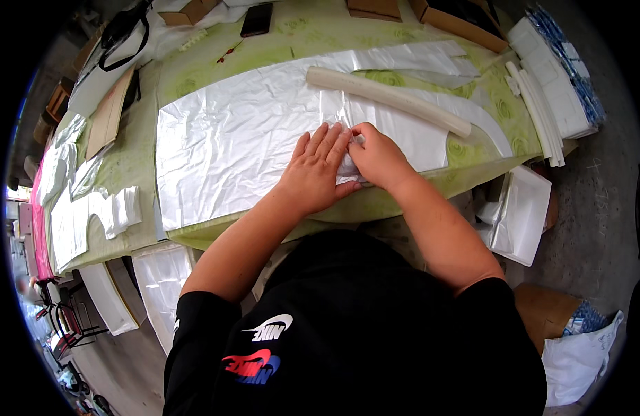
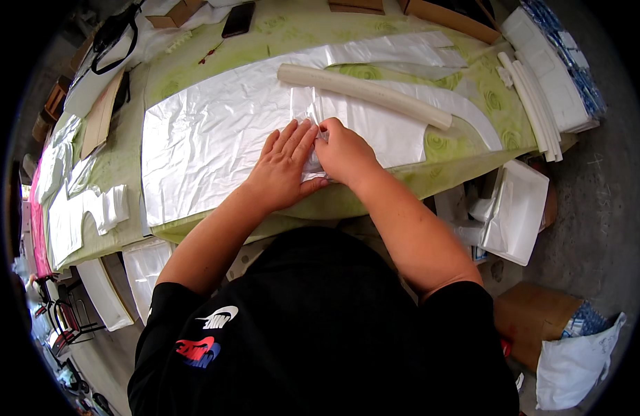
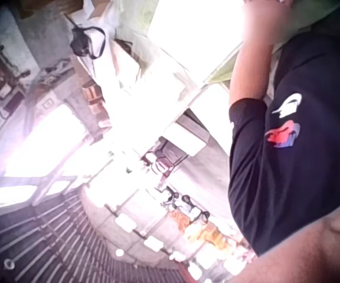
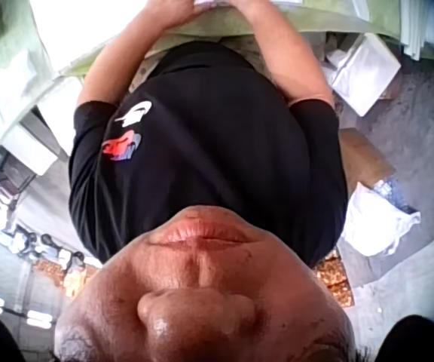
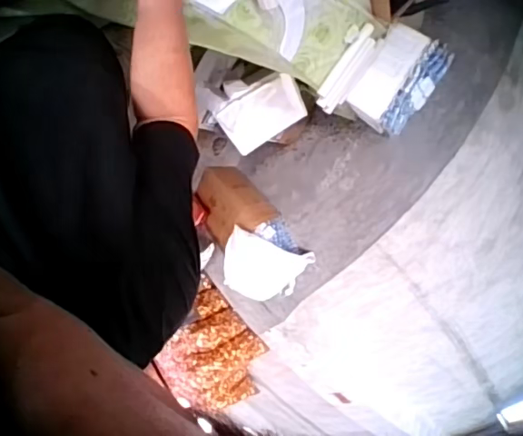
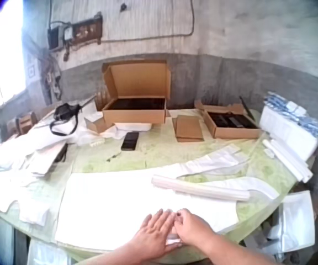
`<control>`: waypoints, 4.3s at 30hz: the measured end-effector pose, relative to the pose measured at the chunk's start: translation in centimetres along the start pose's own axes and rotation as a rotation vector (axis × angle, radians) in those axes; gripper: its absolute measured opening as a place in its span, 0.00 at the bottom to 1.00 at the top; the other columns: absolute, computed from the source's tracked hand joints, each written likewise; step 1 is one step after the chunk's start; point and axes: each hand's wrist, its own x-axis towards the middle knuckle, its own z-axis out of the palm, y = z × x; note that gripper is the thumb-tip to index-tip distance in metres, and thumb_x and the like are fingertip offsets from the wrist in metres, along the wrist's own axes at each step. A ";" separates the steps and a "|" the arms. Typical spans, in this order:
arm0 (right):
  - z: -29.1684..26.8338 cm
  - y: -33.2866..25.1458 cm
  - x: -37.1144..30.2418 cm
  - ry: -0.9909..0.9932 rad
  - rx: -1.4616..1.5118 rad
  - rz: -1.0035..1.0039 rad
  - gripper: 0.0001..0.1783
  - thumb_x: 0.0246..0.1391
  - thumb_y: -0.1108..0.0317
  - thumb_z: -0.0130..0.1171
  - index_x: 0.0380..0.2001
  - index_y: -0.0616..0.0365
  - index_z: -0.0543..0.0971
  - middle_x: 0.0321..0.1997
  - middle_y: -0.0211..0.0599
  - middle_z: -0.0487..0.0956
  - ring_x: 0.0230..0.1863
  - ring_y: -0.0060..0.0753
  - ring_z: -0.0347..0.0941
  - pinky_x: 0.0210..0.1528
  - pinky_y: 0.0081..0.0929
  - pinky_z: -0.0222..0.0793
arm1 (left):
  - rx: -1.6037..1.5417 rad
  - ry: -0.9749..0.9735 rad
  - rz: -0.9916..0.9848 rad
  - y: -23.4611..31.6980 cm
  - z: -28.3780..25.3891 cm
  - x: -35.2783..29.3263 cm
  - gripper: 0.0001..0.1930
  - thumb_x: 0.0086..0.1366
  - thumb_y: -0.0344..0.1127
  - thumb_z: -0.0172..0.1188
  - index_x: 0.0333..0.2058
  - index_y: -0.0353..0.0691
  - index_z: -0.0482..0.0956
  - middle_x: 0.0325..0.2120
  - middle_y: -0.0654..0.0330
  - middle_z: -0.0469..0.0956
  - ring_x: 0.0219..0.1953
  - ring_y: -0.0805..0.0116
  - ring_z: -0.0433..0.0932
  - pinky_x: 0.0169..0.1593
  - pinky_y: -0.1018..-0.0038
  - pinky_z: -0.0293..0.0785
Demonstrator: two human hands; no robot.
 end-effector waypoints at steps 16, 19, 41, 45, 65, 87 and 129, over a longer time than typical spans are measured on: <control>-1.5 3.9 -10.1 0.128 0.211 -0.482 0.20 0.52 0.78 0.62 0.50 0.57 0.78 0.45 0.35 0.80 0.45 0.36 0.75 0.53 0.34 0.71 | -0.083 -0.074 0.190 1.1 -1.5 -3.4 0.34 0.56 0.26 0.61 0.65 0.46 0.73 0.67 0.59 0.70 0.70 0.57 0.66 0.73 0.45 0.55; -2.1 4.6 -8.0 0.196 -0.046 -0.721 0.25 0.44 0.76 0.65 0.49 0.51 0.79 0.55 0.38 0.79 0.56 0.51 0.71 0.61 0.43 0.66 | -0.232 -0.078 0.139 0.8 -1.7 -2.5 0.29 0.57 0.20 0.57 0.59 0.44 0.78 0.62 0.59 0.74 0.66 0.54 0.71 0.72 0.49 0.59; -0.1 3.9 -3.0 0.316 -0.354 -0.332 0.13 0.55 0.59 0.63 0.38 0.56 0.81 0.33 0.41 0.82 0.39 0.50 0.76 0.44 0.48 0.72 | 0.089 0.030 0.010 1.5 0.6 0.7 0.32 0.68 0.48 0.60 0.69 0.50 0.68 0.72 0.55 0.60 0.74 0.48 0.57 0.73 0.42 0.51; -0.7 3.0 -3.1 0.255 -0.273 -0.234 0.26 0.55 0.58 0.62 0.57 0.54 0.77 0.40 0.42 0.85 0.45 0.52 0.78 0.49 0.48 0.73 | 0.046 -0.068 -0.038 1.6 0.8 1.4 0.32 0.70 0.55 0.56 0.70 0.53 0.67 0.74 0.58 0.59 0.77 0.48 0.52 0.74 0.37 0.44; -0.6 -0.6 -8.9 -0.183 0.100 -0.280 0.25 0.54 0.63 0.68 0.56 0.52 0.80 0.43 0.37 0.78 0.43 0.35 0.74 0.47 0.30 0.73 | -2.103 -0.074 -0.935 3.3 1.3 -8.9 0.16 0.76 0.41 0.57 0.54 0.37 0.75 0.47 0.58 0.81 0.48 0.68 0.81 0.55 0.68 0.77; 4.6 -0.7 -8.7 -0.213 0.583 -0.310 0.09 0.64 0.76 0.61 0.47 0.60 0.79 0.40 0.29 0.81 0.39 0.18 0.76 0.46 0.20 0.74 | -0.579 0.968 -0.959 -17.7 -17.5 -23.8 0.15 0.72 0.36 0.65 0.53 0.38 0.77 0.37 0.66 0.79 0.37 0.78 0.75 0.44 0.81 0.74; -3.9 4.0 -9.0 -0.024 0.169 -0.094 0.46 0.55 0.55 0.70 0.74 0.46 0.62 0.54 0.55 0.75 0.52 0.53 0.76 0.57 0.42 0.74 | -1.792 0.188 0.962 14.9 -17.0 0.0 0.14 0.77 0.43 0.52 0.53 0.41 0.77 0.49 0.53 0.75 0.47 0.60 0.74 0.54 0.67 0.72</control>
